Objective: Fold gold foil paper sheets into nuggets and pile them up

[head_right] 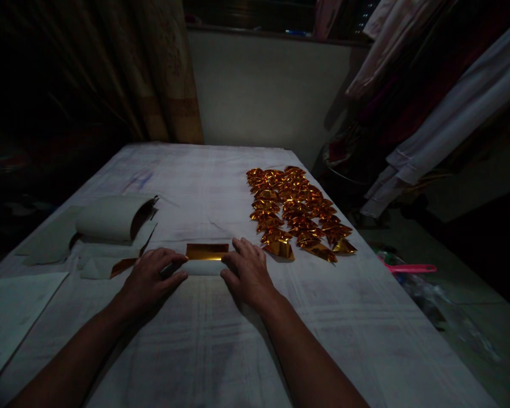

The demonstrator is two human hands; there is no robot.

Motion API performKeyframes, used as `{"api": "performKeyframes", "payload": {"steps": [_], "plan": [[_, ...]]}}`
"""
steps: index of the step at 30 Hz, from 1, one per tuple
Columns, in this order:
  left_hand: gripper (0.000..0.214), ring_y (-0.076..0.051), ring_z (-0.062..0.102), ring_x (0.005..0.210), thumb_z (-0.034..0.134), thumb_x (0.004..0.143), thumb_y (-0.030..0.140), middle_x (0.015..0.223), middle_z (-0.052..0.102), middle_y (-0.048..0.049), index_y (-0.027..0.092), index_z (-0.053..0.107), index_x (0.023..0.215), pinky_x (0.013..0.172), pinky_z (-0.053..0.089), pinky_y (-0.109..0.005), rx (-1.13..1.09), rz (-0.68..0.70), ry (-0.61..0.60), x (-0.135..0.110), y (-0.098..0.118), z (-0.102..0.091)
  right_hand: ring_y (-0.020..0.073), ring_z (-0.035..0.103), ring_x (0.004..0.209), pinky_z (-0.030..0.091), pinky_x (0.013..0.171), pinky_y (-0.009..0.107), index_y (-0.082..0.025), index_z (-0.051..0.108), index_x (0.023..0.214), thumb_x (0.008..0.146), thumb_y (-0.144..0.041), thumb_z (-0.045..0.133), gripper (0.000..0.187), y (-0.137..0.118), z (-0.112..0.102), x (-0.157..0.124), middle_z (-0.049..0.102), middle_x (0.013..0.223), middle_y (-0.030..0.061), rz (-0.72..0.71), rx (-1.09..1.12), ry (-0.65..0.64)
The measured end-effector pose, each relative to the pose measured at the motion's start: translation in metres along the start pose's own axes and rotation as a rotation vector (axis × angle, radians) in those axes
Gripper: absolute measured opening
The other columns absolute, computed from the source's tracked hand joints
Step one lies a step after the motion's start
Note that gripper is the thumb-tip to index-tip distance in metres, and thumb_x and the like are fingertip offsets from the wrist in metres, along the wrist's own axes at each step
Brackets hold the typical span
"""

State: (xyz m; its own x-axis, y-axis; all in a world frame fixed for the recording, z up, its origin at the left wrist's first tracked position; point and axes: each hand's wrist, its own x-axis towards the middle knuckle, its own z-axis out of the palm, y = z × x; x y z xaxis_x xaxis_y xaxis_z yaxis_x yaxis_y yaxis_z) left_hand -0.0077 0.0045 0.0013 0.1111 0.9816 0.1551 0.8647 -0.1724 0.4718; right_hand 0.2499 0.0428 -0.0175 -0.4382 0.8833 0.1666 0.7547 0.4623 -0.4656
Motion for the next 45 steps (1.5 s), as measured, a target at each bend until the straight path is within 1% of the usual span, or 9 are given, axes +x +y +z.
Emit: {"api": "performKeyframes", "payload": {"steps": [4, 9, 15, 26, 30, 34, 39, 41, 45], "plan": [[0.019, -0.028, 0.060, 0.103, 0.067, 0.083, 0.036, 0.101, 0.069, -0.0031, 0.025, 0.069, 0.098, 0.091, 0.043, -0.044, 0.012, -0.011, -0.001, 0.000, 0.001, 0.000, 0.0351, 0.040, 0.143, 0.031, 0.110, 0.057, -0.024, 0.069, 0.112, 0.085, -0.024, 0.070, 0.026, 0.000, 0.001, -0.001, 0.053, 0.148, 0.0142, -0.028, -0.011, 0.016], [0.029, -0.029, 0.058, 0.107, 0.066, 0.084, 0.034, 0.107, 0.069, -0.0041, 0.026, 0.069, 0.112, 0.092, 0.042, -0.045, 0.031, 0.007, 0.018, -0.001, -0.001, 0.004, 0.0369, 0.037, 0.144, 0.029, 0.112, 0.060, -0.023, 0.066, 0.118, 0.084, -0.027, 0.071, 0.034, -0.003, 0.000, -0.002, 0.050, 0.151, 0.0163, -0.032, -0.038, 0.001], [0.013, -0.027, 0.060, 0.102, 0.065, 0.084, 0.032, 0.101, 0.069, -0.0021, 0.027, 0.071, 0.095, 0.092, 0.041, -0.045, 0.016, 0.022, 0.002, 0.000, -0.002, 0.007, 0.0361, 0.039, 0.143, 0.031, 0.110, 0.061, -0.023, 0.067, 0.104, 0.083, -0.023, 0.071, 0.021, -0.003, 0.002, -0.001, 0.053, 0.147, 0.0142, -0.069, -0.015, -0.001], [0.011, -0.027, 0.062, 0.113, 0.054, 0.090, 0.021, 0.113, 0.073, -0.0048, 0.024, 0.064, 0.092, 0.097, 0.042, -0.047, -0.065, 0.219, 0.021, -0.005, 0.005, 0.005, 0.0321, 0.048, 0.133, 0.037, 0.106, 0.053, -0.023, 0.064, 0.097, 0.082, -0.015, 0.068, 0.017, -0.005, -0.007, -0.001, 0.060, 0.140, 0.0124, -0.286, 0.001, 0.117], [0.017, -0.027, 0.063, 0.106, 0.053, 0.092, 0.025, 0.108, 0.073, -0.0067, 0.024, 0.066, 0.103, 0.096, 0.044, -0.047, -0.050, 0.238, 0.037, -0.005, 0.007, 0.003, 0.0289, 0.055, 0.122, 0.040, 0.102, 0.047, -0.022, 0.062, 0.114, 0.079, -0.014, 0.069, 0.037, -0.004, -0.007, -0.002, 0.067, 0.127, 0.0108, -0.254, 0.076, 0.126], [0.014, -0.025, 0.064, 0.094, 0.050, 0.093, 0.028, 0.096, 0.072, -0.0059, 0.023, 0.062, 0.095, 0.091, 0.047, -0.045, -0.068, 0.194, 0.058, -0.004, 0.009, 0.002, 0.0275, 0.060, 0.110, 0.044, 0.098, 0.045, -0.022, 0.057, 0.131, 0.079, -0.019, 0.070, 0.053, 0.000, -0.005, -0.003, 0.069, 0.117, 0.0104, -0.189, 0.118, 0.142], [0.015, -0.025, 0.064, 0.087, 0.049, 0.092, 0.035, 0.088, 0.070, -0.0049, 0.023, 0.059, 0.090, 0.082, 0.050, -0.040, -0.137, 0.036, 0.081, -0.003, 0.012, 0.001, 0.0265, 0.064, 0.105, 0.047, 0.096, 0.043, -0.025, 0.061, 0.127, 0.082, -0.019, 0.066, 0.046, 0.000, -0.005, 0.000, 0.072, 0.110, 0.0087, -0.152, 0.185, 0.140], [0.019, -0.022, 0.064, 0.079, 0.050, 0.091, 0.038, 0.083, 0.068, -0.0025, 0.023, 0.059, 0.097, 0.074, 0.050, -0.036, -0.233, -0.054, 0.067, -0.003, 0.014, 0.000, 0.0240, 0.067, 0.097, 0.050, 0.091, 0.040, -0.024, 0.061, 0.127, 0.085, -0.021, 0.062, 0.042, -0.001, -0.006, 0.000, 0.074, 0.101, 0.0067, -0.099, 0.283, 0.161], [0.049, -0.014, 0.054, 0.061, 0.053, 0.090, 0.043, 0.069, 0.055, 0.0056, 0.021, 0.049, 0.133, 0.061, 0.044, -0.028, -0.508, -0.165, 0.051, -0.004, 0.019, 0.001, 0.0167, 0.067, 0.076, 0.053, 0.071, 0.028, -0.023, 0.055, 0.133, 0.088, -0.028, 0.056, 0.045, -0.009, -0.008, 0.000, 0.071, 0.086, 0.0015, 0.014, 0.535, 0.168]]}}
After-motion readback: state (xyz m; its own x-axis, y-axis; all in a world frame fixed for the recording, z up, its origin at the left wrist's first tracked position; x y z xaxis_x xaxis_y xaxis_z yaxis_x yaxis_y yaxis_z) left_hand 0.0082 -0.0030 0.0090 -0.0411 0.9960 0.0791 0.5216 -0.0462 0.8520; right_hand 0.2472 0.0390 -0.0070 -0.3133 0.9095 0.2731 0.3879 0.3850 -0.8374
